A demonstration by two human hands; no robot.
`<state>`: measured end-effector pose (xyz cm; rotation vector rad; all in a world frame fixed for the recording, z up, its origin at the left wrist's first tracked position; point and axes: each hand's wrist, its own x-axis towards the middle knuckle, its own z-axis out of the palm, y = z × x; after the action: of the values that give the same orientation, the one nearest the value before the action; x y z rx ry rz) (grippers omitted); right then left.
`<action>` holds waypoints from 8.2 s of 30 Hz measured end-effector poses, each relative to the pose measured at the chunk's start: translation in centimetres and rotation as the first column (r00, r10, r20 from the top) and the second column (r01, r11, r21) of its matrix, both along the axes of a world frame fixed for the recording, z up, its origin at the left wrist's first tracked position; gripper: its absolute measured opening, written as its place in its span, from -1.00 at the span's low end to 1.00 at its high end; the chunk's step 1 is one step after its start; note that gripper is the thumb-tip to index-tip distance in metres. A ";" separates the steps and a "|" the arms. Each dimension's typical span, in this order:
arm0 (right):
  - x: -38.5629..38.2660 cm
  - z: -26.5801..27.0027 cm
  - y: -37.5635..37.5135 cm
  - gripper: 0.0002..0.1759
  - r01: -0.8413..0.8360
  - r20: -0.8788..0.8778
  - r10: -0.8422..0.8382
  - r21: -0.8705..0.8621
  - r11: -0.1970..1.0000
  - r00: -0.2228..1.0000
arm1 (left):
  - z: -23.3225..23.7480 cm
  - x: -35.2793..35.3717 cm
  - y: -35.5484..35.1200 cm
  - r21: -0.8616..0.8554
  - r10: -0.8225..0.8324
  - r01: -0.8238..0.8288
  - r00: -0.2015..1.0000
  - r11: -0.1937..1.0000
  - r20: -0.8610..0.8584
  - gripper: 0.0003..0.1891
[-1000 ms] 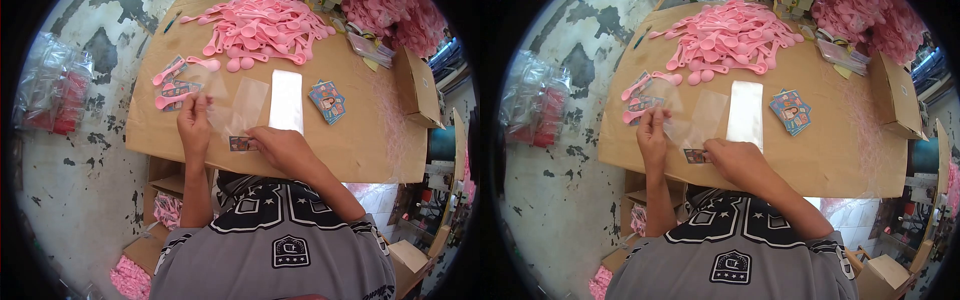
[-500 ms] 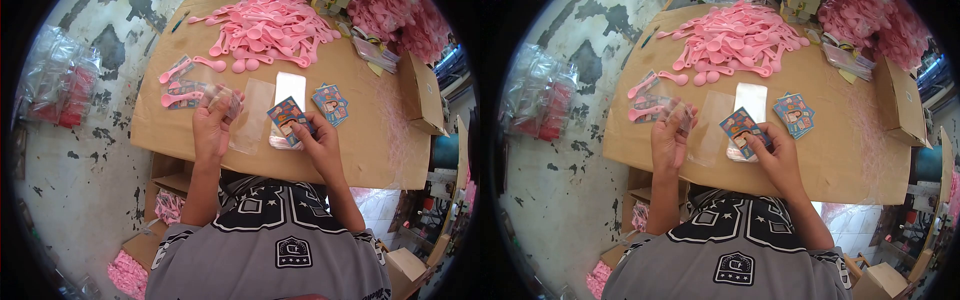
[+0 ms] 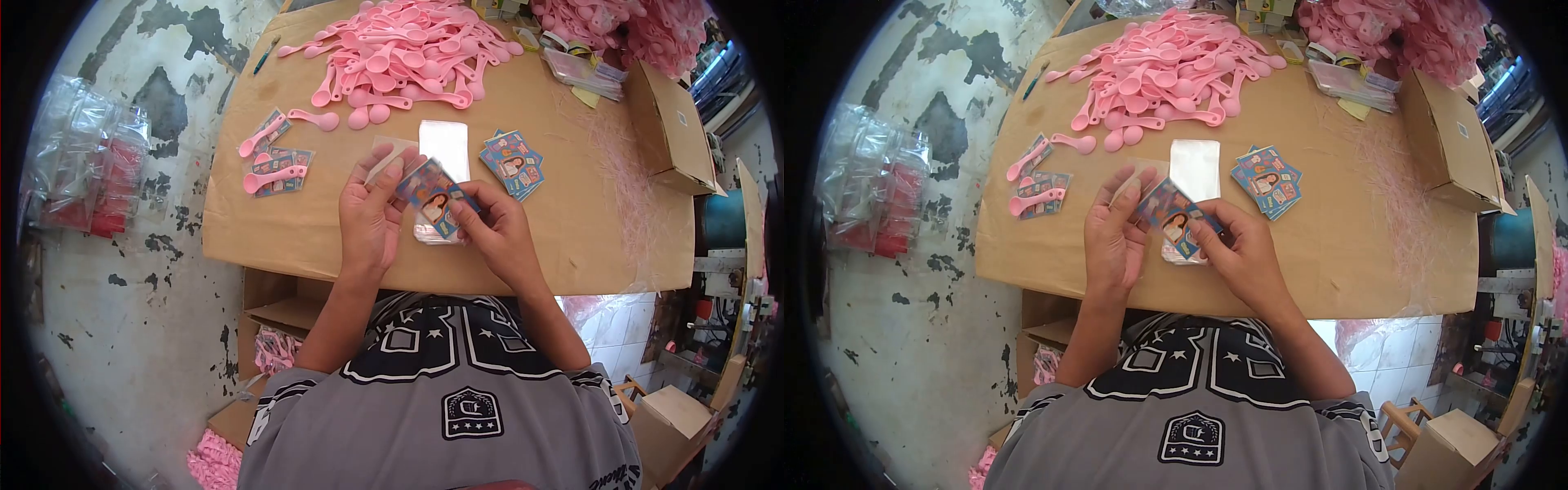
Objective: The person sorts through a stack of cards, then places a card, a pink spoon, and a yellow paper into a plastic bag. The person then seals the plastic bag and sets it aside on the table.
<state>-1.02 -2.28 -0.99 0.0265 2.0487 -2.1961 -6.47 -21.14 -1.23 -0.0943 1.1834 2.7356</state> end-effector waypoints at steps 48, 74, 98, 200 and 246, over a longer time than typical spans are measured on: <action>1.7 -0.3 -3.9 -0.74 0.328 -0.232 -0.344 -0.105 0.939 0.910 | 0.6 2.9 3.0 0.311 -0.127 0.149 0.988 0.939 -0.090 -0.58; -12.3 3.6 3.7 -0.78 0.194 -0.385 0.192 0.763 0.616 0.903 | -0.9 -4.1 -4.1 0.316 0.331 -0.339 0.940 0.886 0.080 -0.60; 0.8 2.1 0.1 -0.76 0.120 0.058 -0.108 -0.251 0.961 0.992 | 0.7 -0.9 3.8 0.338 -0.022 0.023 1.000 0.941 -0.007 -0.50; -2.6 2.5 1.9 -0.29 0.110 -0.137 -0.103 0.040 0.993 0.985 | 1.8 -1.3 1.9 -0.332 -0.467 0.390 0.862 0.859 -0.196 -0.55; -0.9 2.0 2.4 -0.79 0.131 -0.141 -0.119 0.085 0.988 0.983 | 0.3 0.3 1.9 -0.358 -0.339 0.251 0.918 0.899 -0.206 -0.61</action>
<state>-1.96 0.14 1.05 0.0166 2.2818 -2.2282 -6.21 -19.21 -0.94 0.3958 1.5661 2.3149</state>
